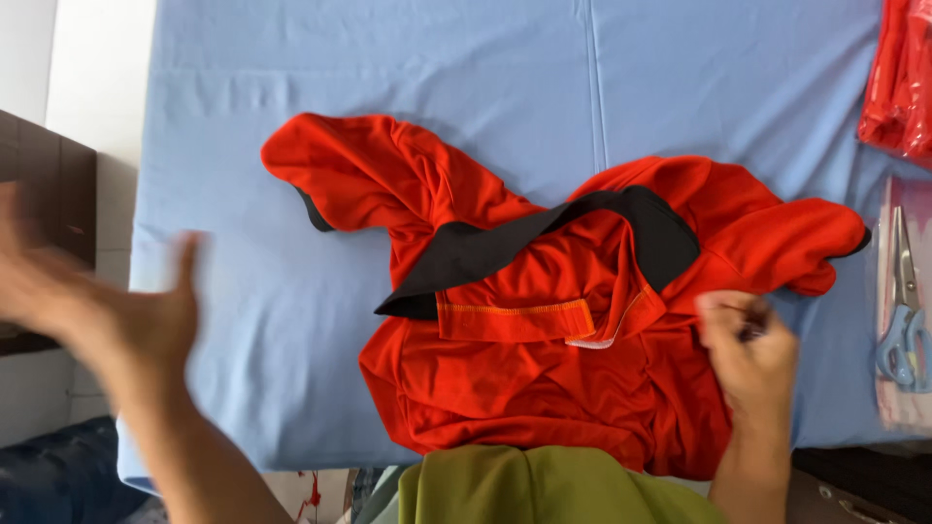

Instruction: The person uses a small cutting tool to trim loose threads from the collar, placket, and hem of a red polo shirt laid on a blue surface. The shirt is turned over and repositioned to access different areas while the person snips visible threads.

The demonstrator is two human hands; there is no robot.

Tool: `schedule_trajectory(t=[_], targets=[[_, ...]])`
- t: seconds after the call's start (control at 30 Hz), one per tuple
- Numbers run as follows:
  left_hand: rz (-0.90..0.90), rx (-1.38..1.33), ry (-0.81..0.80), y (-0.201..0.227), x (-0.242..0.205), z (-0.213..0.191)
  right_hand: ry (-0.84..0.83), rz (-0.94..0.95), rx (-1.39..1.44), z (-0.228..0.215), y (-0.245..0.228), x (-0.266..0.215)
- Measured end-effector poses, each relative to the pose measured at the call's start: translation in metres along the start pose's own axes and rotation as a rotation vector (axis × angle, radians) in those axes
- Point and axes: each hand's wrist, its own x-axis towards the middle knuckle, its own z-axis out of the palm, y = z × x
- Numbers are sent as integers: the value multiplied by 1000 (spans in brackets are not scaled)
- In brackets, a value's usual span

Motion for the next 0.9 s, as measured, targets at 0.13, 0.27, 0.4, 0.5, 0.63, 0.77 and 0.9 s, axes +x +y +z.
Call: schedule_trajectory(t=[0.13, 0.27, 0.4, 0.5, 0.63, 0.77, 0.9], targets=[[-10, -820, -601, 115, 0, -46, -268, -191, -338, 28, -22, -11], [237, -457, -940, 140, -50, 8, -150, 127, -57, 25, -33, -14], [-107, -917, -1388, 116, 0, -42, -44, 234, 259, -7, -68, -31], [-528, -1907, -1262, 107, 12, -33, -218, -90, 656, -18, -83, -39], [456, -1890, -823, 195, 75, -88, 33, -917, -42, 18, -117, -4], [735, -1300, -599, 247, 83, -39, -560, -752, 175, 55, -189, 29], [560, -1060, -406, 207, 60, 4, -214, -613, 199, 30, -115, 88]])
